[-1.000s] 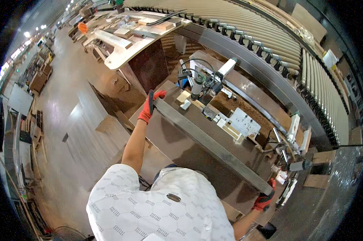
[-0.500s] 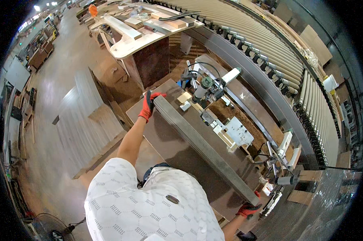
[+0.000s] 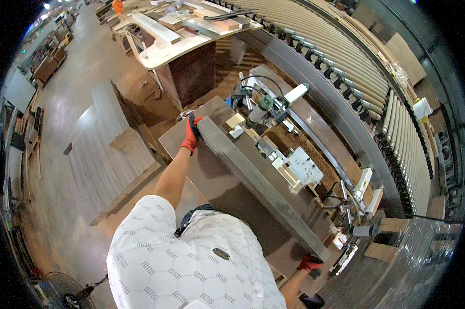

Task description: The person picks up a long wooden panel from a stack, places it onto a woodworking machine, and then positions it against the guide rail for processing.

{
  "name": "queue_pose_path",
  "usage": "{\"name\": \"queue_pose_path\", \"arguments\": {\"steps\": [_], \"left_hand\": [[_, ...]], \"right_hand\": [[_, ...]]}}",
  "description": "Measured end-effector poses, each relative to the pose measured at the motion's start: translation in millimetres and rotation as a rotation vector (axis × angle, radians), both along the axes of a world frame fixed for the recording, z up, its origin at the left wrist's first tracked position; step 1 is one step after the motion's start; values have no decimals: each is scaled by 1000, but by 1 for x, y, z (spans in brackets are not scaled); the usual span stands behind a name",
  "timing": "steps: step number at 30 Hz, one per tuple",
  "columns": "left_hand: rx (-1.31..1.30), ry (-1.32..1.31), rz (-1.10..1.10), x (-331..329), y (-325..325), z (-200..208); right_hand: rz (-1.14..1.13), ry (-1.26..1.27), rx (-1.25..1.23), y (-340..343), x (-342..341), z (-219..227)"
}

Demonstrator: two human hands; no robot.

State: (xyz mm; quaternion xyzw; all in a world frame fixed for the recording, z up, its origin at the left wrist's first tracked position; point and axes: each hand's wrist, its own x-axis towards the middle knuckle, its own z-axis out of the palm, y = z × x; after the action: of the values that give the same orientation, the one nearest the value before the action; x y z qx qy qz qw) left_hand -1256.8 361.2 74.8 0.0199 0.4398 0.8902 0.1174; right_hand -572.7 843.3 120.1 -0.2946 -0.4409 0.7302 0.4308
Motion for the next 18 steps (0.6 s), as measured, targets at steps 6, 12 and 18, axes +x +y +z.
{"name": "queue_pose_path", "arguments": {"steps": [6,12,18], "left_hand": [[-427,-37,-283,6,-37,70],[-555,86,-464,3,-48,82],[-530,-161,-566,-5,-47,96]], "right_hand": [[252,-383,69,17,42,43],[291,-275,-294,48,49,36],[278,-346,-260,25,25,54]]}}
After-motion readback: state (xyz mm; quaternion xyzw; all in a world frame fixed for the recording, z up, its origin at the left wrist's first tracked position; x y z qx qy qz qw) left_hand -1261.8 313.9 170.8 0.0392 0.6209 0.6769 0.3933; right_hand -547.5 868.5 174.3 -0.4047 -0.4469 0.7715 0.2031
